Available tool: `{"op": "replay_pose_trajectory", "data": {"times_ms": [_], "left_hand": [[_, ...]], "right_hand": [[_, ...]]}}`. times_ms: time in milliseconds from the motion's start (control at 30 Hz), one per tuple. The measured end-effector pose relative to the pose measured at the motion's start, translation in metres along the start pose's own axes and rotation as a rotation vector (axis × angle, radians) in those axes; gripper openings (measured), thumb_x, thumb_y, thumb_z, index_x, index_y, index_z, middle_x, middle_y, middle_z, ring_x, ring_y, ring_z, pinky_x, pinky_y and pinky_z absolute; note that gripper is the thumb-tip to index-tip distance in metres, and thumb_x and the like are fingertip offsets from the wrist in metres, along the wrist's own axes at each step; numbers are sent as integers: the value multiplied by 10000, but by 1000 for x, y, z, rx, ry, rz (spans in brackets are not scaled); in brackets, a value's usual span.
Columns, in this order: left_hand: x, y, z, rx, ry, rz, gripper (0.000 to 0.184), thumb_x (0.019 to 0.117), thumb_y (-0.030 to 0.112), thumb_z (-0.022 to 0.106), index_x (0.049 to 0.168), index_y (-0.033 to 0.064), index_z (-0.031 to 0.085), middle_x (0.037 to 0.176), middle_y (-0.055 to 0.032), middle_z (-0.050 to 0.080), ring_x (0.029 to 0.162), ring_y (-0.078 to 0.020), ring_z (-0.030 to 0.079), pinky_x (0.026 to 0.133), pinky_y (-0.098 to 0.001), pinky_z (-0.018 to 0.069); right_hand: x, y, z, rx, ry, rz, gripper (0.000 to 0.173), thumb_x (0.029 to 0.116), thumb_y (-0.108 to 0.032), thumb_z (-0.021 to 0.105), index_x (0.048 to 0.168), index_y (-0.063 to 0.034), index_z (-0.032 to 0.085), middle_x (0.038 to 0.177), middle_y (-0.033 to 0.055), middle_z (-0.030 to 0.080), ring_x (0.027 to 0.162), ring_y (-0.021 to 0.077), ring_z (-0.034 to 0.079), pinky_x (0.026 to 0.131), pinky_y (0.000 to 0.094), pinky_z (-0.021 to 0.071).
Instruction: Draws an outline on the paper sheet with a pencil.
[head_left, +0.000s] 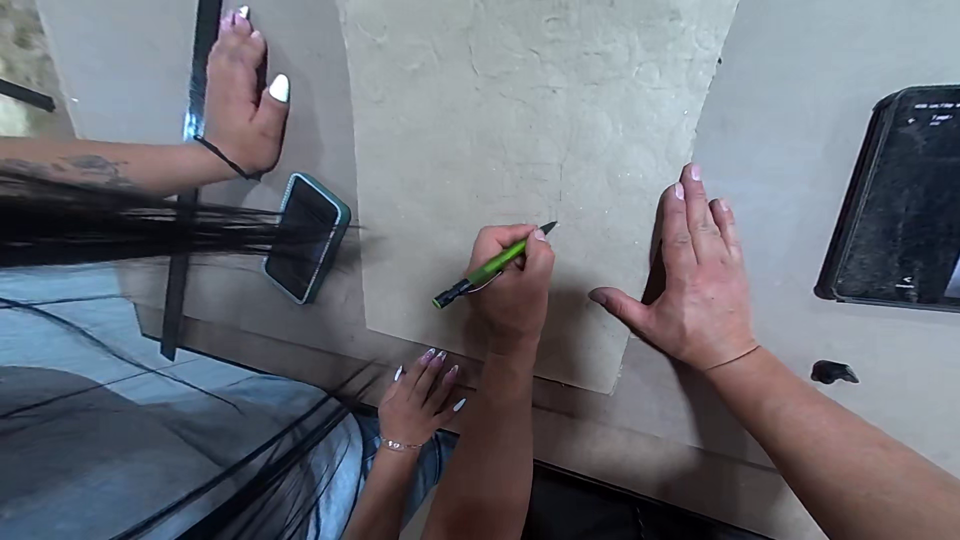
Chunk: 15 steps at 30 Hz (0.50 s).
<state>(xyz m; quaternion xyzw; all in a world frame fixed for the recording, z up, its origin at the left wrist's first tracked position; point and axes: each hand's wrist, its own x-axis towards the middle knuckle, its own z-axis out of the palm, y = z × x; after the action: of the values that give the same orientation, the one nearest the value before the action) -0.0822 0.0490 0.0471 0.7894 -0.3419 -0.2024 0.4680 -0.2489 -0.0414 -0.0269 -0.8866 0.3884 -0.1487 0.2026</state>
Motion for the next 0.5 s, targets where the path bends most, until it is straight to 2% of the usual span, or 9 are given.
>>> {"op": "replay_pose_trajectory", "data": {"times_ms": [100,167,233,333,500], "left_hand": [[0,-8,-5,-31,33,-39,95,980,50,659,1071,31,645,839,-26,691,644,-73,646,578,-184,556],[7,-44,-8,-119,214,-26,59,944,50,667,991,17,653,807,-62,729,636,-126,692,549,-260,586],[16,-69,-19,-169,331,-29,53,935,45,661,964,2,647,776,-81,736,620,-154,705,523,-294,591],[29,-76,-31,-191,338,-20,43,951,40,648,962,2,634,752,-81,726,586,-147,686,493,-280,570],[44,-74,-27,-215,276,77,35,933,23,650,947,-7,641,745,-86,723,598,-152,686,514,-280,573]], "right_hand": [[-1,0,-1,12,-3,-5,1214,813,-842,554,1594,43,269,1665,248,245,1534,328,316,1275,516,190],[1,0,0,21,-4,-5,1222,807,-844,560,1596,39,263,1670,244,237,1532,334,318,1276,522,188],[2,1,1,16,8,-1,1226,801,-851,556,1595,38,268,1666,247,246,1521,351,334,1272,530,195],[-1,1,1,7,2,0,1235,802,-866,535,1595,40,264,1664,250,247,1519,353,338,1269,529,195],[1,1,0,0,6,3,1244,795,-867,540,1604,32,248,1671,240,238,1522,352,332,1273,520,190]]}}
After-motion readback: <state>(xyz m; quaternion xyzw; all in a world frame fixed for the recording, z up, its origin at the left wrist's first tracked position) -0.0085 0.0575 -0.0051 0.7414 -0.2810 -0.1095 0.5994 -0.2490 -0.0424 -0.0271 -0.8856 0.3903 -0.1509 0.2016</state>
